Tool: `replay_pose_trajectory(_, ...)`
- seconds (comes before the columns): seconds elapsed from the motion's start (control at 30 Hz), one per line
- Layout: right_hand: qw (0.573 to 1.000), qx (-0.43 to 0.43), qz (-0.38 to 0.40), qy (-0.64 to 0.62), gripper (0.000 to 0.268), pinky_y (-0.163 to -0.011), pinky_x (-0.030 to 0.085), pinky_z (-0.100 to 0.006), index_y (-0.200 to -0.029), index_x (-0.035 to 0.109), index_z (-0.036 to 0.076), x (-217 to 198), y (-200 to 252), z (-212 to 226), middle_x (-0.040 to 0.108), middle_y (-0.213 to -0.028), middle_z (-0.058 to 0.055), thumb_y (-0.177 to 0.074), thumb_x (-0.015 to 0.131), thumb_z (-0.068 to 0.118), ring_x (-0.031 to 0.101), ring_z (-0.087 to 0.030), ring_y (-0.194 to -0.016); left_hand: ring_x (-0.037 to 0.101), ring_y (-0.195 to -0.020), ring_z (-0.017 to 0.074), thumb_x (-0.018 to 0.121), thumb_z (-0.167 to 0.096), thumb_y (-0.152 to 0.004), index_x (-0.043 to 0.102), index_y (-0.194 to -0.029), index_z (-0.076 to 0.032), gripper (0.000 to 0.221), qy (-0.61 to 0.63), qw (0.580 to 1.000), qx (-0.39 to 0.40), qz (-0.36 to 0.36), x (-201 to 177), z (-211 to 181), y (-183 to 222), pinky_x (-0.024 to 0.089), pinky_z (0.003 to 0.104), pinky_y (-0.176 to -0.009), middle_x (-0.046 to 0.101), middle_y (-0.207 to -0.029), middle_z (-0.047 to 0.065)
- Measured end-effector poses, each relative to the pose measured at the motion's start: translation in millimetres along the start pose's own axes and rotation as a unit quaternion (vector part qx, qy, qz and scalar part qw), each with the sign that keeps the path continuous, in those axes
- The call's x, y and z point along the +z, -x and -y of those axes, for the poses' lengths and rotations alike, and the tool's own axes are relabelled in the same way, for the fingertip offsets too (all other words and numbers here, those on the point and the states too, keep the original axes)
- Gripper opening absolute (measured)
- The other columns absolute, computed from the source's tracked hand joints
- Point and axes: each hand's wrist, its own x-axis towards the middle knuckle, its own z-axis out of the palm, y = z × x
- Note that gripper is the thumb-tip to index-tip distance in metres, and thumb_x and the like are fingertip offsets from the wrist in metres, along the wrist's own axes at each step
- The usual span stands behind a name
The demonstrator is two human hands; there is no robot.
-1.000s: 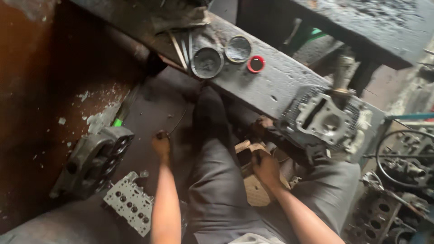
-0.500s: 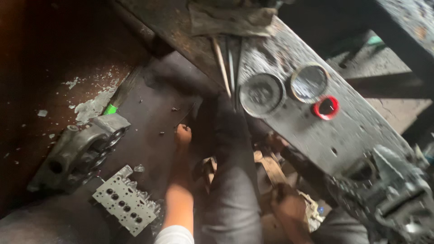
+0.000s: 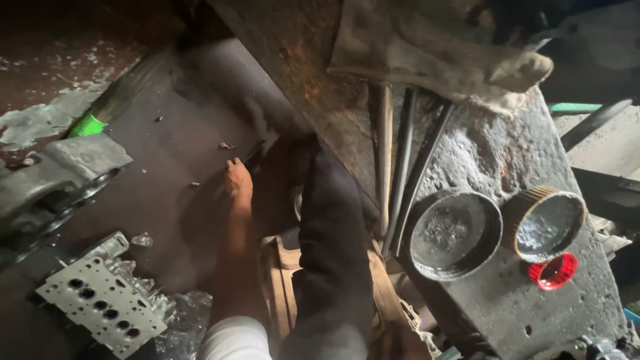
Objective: The person works on a metal cylinder head by hand on a wooden workbench. They wipe the surface and components with a rag and insert a thin metal rod into a port on the assembly.
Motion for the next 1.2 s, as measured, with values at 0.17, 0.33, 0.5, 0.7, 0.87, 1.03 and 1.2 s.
replay_pose_trajectory(0.17, 1.0, 0.012, 0.006, 0.016, 0.021, -0.07, 0.057, -0.046, -0.091, 0.078, 0.016, -8.1, 7.9, -5.2, 0.074, -0.079, -0.013, -0.085, 0.067, 0.034, 0.072, -0.034, -0.074, 0.068, -0.106, 0.0391, 0.047, -0.02, -0.106, 0.07, -0.114, -0.006, 0.028, 0.047, 0.998, -0.04, 0.017, 11.3, -1.6, 4.3, 0.055, 0.048, -0.086, 0.069, -0.12, 0.018)
replay_pose_trajectory(0.33, 1.0, 0.011, 0.008, 0.004, 0.022, -0.071, 0.057, -0.046, -0.092, 0.078, 0.016, -19.2, 30.2, 9.9, 0.075, -0.079, -0.013, -0.083, 0.068, 0.034, 0.072, -0.034, -0.075, 0.069, -0.096, 0.0353, 0.068, -0.03, -0.09, 0.074, -0.105, -0.007, 0.028, 0.173, 0.981, 0.084, 0.034, -22.0, -21.3, 57.3, 0.052, 0.046, -0.084, 0.076, -0.098, 0.016)
replay_pose_trajectory(0.5, 1.0, 0.017, 0.01, 0.001, 0.023, -0.071, 0.057, -0.046, -0.093, 0.079, 0.017, -33.3, 31.2, 25.8, 0.075, -0.08, -0.013, -0.081, 0.069, 0.034, 0.073, -0.034, -0.076, 0.074, -0.085, 0.0219, 0.07, -0.023, -0.093, 0.07, -0.109, -0.003, 0.025, 0.35, 0.923, 0.156, 0.037, -150.0, -36.5, 151.7, 0.055, 0.034, -0.078, 0.075, -0.092, 0.012)
replay_pose_trajectory(0.7, 0.997, 0.062, 0.039, -0.019, 0.026, -0.076, 0.056, -0.048, -0.099, 0.079, 0.016, -32.1, 25.5, 34.8, 0.076, -0.086, -0.017, -0.086, 0.068, 0.036, 0.073, -0.038, -0.082, 0.066, -0.084, 0.0157, 0.069, -0.01, -0.094, 0.073, -0.115, 0.001, 0.024, 0.462, 0.846, 0.265, 0.013, -320.7, -36.5, 261.0, 0.054, 0.029, -0.078, 0.074, -0.093, 0.005)
replay_pose_trajectory(0.87, 0.975, 0.001, 0.04, -0.217, 0.026, -0.074, 0.057, -0.044, -0.106, 0.076, 0.008, -26.8, 21.2, 16.3, 0.076, -0.087, -0.018, -0.092, 0.065, 0.028, 0.075, -0.035, -0.081, 0.071, -0.085, 0.0159, 0.066, -0.013, -0.094, 0.069, -0.115, 0.004, 0.027, 0.584, 0.726, 0.331, 0.15, -401.8, -57.3, 373.9, 0.058, 0.031, -0.079, 0.072, -0.095, 0.007)
replay_pose_trajectory(1.03, 0.927, -0.093, -0.075, -0.355, 0.022, -0.085, 0.054, -0.038, -0.108, 0.074, 0.004, -65.3, 24.3, 17.6, 0.077, -0.096, -0.015, -0.092, 0.066, 0.015, 0.075, -0.027, -0.092, 0.07, -0.085, 0.0168, 0.066, -0.014, -0.091, 0.071, -0.109, 0.006, 0.028, 0.585, 0.691, 0.353, 0.236, -406.1, -66.1, 456.3, 0.057, 0.032, -0.081, 0.072, -0.093, 0.009)
replay_pose_trajectory(1.2, 0.832, -0.065, 0.03, -0.55, 0.037, -0.09, 0.053, -0.033, -0.132, 0.064, 0.005, -132.1, 57.9, 38.5, 0.074, -0.115, -0.009, -0.099, 0.061, 0.021, 0.067, -0.016, -0.103, 0.068, -0.083, 0.0117, 0.068, -0.015, -0.087, 0.073, -0.107, 0.002, 0.027, 0.367, 0.748, 0.447, 0.326, -352.6, -84.8, 514.7, 0.056, 0.028, -0.078, 0.075, -0.093, 0.005)
